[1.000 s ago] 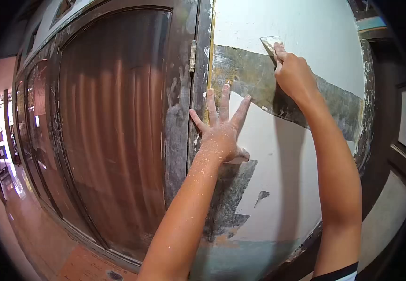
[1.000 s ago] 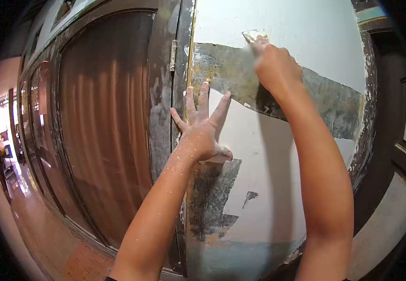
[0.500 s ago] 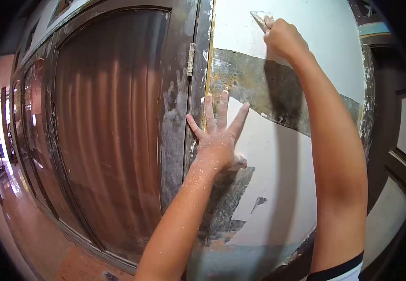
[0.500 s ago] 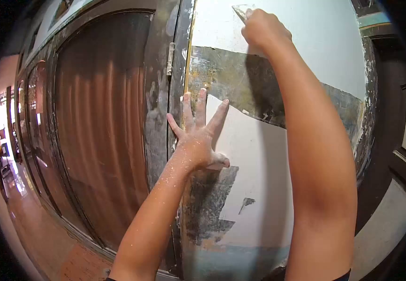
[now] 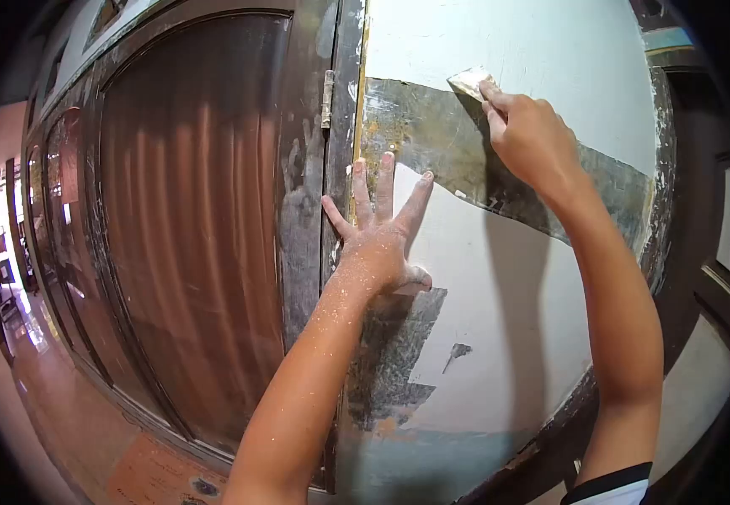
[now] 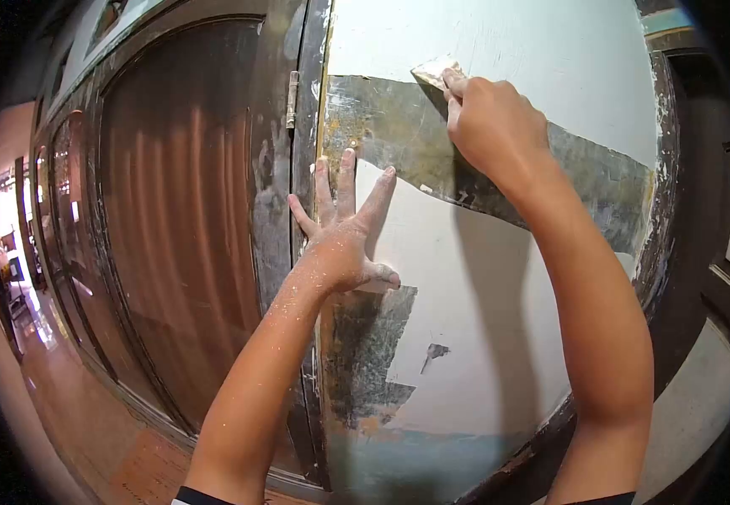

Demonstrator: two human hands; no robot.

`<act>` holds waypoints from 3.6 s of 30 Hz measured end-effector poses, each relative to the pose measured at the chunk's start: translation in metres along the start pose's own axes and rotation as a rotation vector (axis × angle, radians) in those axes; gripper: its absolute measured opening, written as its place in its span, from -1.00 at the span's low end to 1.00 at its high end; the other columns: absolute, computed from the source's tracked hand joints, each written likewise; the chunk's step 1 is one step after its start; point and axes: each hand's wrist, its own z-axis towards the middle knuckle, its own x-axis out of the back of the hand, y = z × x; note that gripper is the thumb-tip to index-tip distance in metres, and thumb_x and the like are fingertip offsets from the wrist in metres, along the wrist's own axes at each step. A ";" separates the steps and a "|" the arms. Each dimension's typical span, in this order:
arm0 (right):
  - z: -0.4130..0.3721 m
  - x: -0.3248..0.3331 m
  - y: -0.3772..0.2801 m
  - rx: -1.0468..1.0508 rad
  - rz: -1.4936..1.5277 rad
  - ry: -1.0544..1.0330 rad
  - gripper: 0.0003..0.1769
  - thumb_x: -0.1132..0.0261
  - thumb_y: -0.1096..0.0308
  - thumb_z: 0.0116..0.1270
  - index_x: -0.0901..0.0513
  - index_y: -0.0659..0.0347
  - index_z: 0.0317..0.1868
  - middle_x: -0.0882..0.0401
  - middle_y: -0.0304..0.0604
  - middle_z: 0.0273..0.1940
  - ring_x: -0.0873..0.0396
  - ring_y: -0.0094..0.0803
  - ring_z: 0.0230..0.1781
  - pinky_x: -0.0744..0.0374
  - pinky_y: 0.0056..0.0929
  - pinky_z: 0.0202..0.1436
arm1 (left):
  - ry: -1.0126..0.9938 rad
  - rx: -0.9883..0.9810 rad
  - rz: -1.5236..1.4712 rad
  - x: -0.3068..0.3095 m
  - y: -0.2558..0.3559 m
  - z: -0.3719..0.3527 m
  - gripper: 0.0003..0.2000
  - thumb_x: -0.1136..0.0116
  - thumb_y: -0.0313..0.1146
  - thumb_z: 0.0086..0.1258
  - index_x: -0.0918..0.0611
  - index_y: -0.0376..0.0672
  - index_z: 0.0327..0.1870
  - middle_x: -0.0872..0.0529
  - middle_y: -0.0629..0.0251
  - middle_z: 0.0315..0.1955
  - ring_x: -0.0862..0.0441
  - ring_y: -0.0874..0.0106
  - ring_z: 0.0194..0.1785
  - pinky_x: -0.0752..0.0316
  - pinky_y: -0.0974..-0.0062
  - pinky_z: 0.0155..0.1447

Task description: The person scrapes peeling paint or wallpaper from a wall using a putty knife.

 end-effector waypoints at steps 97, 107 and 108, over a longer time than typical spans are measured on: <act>-0.029 0.051 0.258 -0.200 0.027 0.046 -0.67 -0.18 0.27 0.50 -0.79 0.14 0.10 -0.79 0.25 -0.12 -0.74 0.27 -0.05 -0.66 0.14 0.11 | 0.594 -0.314 0.340 0.014 0.143 0.164 -0.14 0.03 0.67 0.27 -0.36 0.62 0.62 0.12 0.21 0.77 0.34 -0.17 0.77 0.41 -0.50 0.64; 0.048 0.057 0.253 -0.289 0.066 0.080 -0.56 -0.21 0.30 0.37 -0.74 0.15 0.21 -0.75 0.23 0.15 -0.69 0.22 0.20 -0.61 0.12 0.30 | 0.612 -0.305 0.325 0.012 0.143 0.164 -0.12 0.05 0.70 0.25 -0.35 0.64 0.62 0.09 0.23 0.77 0.31 -0.15 0.77 0.40 -0.49 0.64; 0.057 0.059 0.252 -0.286 0.067 0.077 -0.55 -0.22 0.31 0.34 -0.75 0.17 0.20 -0.75 0.22 0.16 -0.69 0.21 0.21 -0.61 0.13 0.30 | 0.613 -0.301 0.330 0.011 0.143 0.164 -0.14 0.04 0.69 0.27 -0.34 0.65 0.62 0.09 0.23 0.77 0.31 -0.14 0.78 0.40 -0.49 0.65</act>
